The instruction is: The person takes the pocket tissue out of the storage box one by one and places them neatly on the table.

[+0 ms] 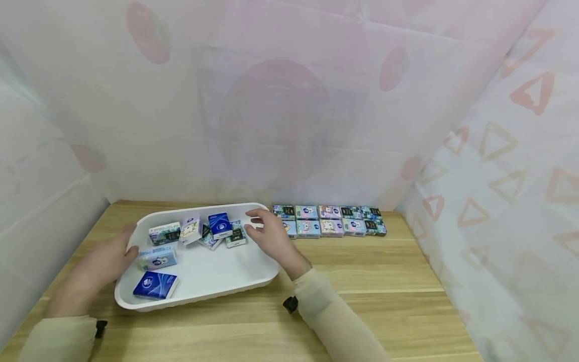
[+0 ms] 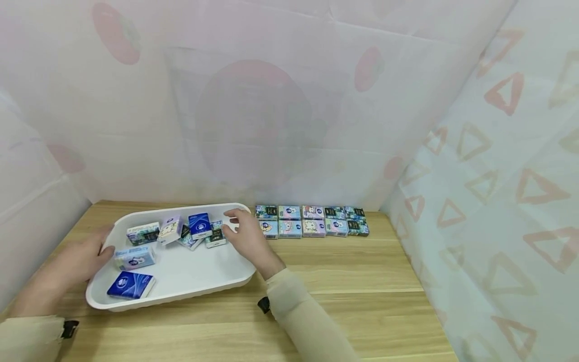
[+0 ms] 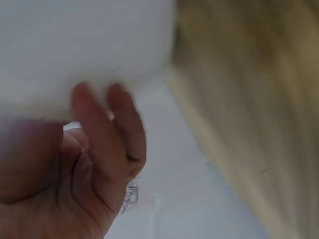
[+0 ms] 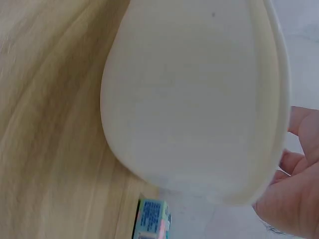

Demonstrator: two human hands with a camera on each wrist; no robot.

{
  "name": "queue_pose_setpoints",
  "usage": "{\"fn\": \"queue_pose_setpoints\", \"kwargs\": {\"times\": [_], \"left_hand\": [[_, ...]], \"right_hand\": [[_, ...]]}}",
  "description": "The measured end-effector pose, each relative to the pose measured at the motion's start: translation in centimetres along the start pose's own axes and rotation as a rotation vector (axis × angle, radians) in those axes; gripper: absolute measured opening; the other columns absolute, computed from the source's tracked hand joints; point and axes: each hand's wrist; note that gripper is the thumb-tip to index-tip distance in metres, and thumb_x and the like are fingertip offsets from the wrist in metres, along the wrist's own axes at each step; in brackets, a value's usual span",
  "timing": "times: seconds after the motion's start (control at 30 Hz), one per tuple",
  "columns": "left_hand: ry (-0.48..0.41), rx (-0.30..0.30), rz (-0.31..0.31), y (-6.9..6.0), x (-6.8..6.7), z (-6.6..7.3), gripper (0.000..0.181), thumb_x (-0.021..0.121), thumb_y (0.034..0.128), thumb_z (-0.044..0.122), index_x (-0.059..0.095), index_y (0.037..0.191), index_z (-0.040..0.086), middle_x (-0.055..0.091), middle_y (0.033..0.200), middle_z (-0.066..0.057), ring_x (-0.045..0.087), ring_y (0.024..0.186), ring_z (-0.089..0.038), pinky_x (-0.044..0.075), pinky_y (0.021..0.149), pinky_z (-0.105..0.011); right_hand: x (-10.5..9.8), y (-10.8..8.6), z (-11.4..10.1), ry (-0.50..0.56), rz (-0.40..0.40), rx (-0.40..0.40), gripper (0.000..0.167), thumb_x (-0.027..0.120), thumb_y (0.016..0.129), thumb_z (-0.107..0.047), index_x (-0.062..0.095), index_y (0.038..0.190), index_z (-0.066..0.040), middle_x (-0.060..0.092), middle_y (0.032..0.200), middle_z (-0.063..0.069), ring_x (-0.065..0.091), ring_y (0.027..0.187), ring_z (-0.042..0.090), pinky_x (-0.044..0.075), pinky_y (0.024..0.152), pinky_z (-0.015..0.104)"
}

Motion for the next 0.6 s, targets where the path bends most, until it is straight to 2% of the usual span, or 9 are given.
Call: {"fn": "queue_pose_setpoints", "kwargs": {"times": [0.1,0.2,0.3,0.4,0.6], "left_hand": [[0.044,-0.022,0.012,0.5,0.5,-0.4,0.081,0.055,0.1201,0.013,0.008,0.179,-0.015,0.052,0.149,-0.060,0.079,0.106,-0.055,0.068,0.084,-0.067],[0.049,-0.051,0.001,0.8,0.7,-0.5,0.081,0.053,0.1203,0.014,0.005,0.180,-0.013,0.047,0.154,-0.062,0.074,0.119,-0.068,0.064,0.094,-0.076],[0.046,-0.067,-0.012,0.8,0.7,-0.4,0.081,0.051,0.1204,0.014,0.004,0.180,-0.013,0.044,0.154,-0.063,0.068,0.126,-0.075,0.060,0.099,-0.082],[0.031,-0.088,-0.034,0.8,0.6,-0.4,0.081,0.048,0.1208,0.015,0.000,0.180,-0.013,0.043,0.154,-0.064,0.069,0.125,-0.074,0.062,0.097,-0.079],[-0.011,-0.114,-0.066,0.8,0.7,-0.5,0.082,0.044,0.1213,0.016,-0.007,0.179,-0.012,0.043,0.153,-0.064,0.079,0.112,-0.062,0.069,0.084,-0.064]], "right_hand": [[1.0,0.1,-0.2,0.006,-0.004,-0.004,0.040,0.074,0.115,-0.010,0.071,0.153,0.000,0.072,0.159,0.020,0.073,0.148,0.041,0.065,0.117,0.038],[1.9,0.3,-0.3,0.017,-0.018,-0.009,0.042,0.075,0.113,-0.010,0.071,0.154,0.000,0.071,0.159,0.019,0.073,0.148,0.040,0.066,0.116,0.035],[3.4,1.3,0.8,-0.045,-0.013,-0.036,0.044,0.077,0.111,-0.013,0.072,0.155,-0.004,0.072,0.157,0.016,0.075,0.142,0.032,0.068,0.109,0.032],[4.5,1.8,0.7,-0.109,-0.020,-0.038,0.048,0.079,0.111,-0.016,0.071,0.157,-0.007,0.072,0.158,0.014,0.074,0.140,0.028,0.067,0.109,0.033],[5.8,1.8,-1.5,-0.168,-0.073,0.006,0.054,0.081,0.111,-0.016,0.068,0.163,-0.008,0.067,0.168,0.015,0.064,0.157,0.031,0.052,0.134,0.043]]}}
Point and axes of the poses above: each hand's wrist, its own y-axis towards the middle knuckle, its own x-axis out of the palm, z = x × y
